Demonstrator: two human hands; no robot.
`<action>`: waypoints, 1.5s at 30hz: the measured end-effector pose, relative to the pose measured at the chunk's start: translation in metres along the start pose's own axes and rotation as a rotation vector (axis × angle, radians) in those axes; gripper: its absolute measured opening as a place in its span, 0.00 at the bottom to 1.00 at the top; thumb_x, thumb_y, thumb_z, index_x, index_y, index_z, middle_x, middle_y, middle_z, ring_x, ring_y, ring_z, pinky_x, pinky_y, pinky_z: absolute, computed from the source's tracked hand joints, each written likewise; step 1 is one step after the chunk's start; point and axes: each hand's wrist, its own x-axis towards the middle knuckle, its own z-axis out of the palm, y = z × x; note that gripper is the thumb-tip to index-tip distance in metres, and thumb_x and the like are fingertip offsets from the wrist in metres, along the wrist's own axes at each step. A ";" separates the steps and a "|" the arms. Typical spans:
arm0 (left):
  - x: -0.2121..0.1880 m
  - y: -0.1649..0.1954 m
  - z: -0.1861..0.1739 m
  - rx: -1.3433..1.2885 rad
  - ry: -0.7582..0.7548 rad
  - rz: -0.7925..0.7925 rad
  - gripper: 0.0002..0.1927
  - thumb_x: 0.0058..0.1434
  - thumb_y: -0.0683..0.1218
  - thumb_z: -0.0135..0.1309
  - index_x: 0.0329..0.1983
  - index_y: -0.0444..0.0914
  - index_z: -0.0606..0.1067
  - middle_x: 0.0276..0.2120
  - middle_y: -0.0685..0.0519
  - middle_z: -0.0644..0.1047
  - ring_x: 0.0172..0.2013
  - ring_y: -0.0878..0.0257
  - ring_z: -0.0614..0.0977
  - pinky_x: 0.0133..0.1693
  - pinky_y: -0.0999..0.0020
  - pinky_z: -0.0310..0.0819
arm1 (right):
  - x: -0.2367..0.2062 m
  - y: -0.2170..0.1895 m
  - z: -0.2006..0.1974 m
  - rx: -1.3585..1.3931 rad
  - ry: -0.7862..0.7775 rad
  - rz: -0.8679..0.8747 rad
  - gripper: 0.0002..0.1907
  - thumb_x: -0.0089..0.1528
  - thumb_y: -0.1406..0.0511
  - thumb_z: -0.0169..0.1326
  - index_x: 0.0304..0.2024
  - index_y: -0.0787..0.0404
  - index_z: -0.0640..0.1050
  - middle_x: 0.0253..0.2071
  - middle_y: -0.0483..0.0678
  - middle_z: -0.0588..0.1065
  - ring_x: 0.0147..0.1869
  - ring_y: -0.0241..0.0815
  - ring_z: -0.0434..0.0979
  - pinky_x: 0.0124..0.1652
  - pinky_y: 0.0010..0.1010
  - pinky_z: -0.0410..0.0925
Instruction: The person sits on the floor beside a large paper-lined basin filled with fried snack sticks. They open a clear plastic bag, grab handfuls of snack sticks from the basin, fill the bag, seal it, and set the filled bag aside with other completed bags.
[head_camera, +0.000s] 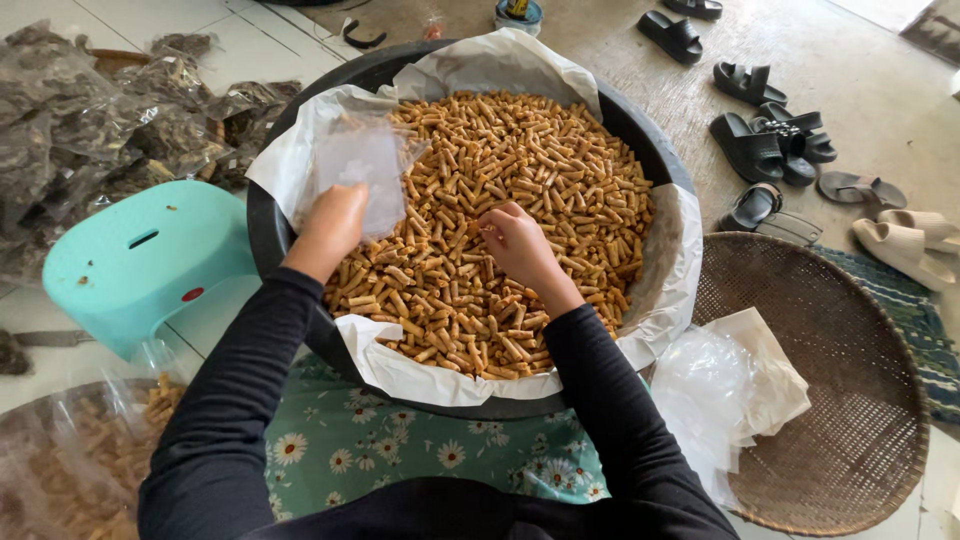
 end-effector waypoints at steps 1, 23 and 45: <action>-0.002 -0.001 -0.008 -0.028 0.031 0.004 0.03 0.67 0.36 0.52 0.40 0.33 0.76 0.31 0.39 0.80 0.37 0.44 0.84 0.38 0.51 0.80 | 0.000 -0.003 -0.001 0.008 0.017 -0.006 0.08 0.63 0.69 0.55 0.44 0.61 0.80 0.44 0.53 0.74 0.43 0.49 0.78 0.42 0.36 0.73; 0.040 0.146 0.075 -0.910 0.591 -0.162 0.35 0.56 0.36 0.69 0.64 0.31 0.66 0.50 0.45 0.77 0.50 0.53 0.82 0.51 0.60 0.77 | 0.002 0.008 0.021 -0.363 0.419 -0.074 0.30 0.60 0.78 0.48 0.67 0.72 0.66 0.67 0.67 0.68 0.63 0.67 0.71 0.62 0.48 0.67; 0.038 0.120 0.057 -2.428 0.019 -0.349 0.47 0.63 0.60 0.60 0.76 0.38 0.51 0.61 0.44 0.69 0.63 0.48 0.73 0.63 0.46 0.71 | -0.010 -0.025 -0.005 0.152 -0.138 0.011 0.28 0.67 0.67 0.57 0.69 0.59 0.68 0.65 0.61 0.72 0.64 0.59 0.76 0.58 0.43 0.72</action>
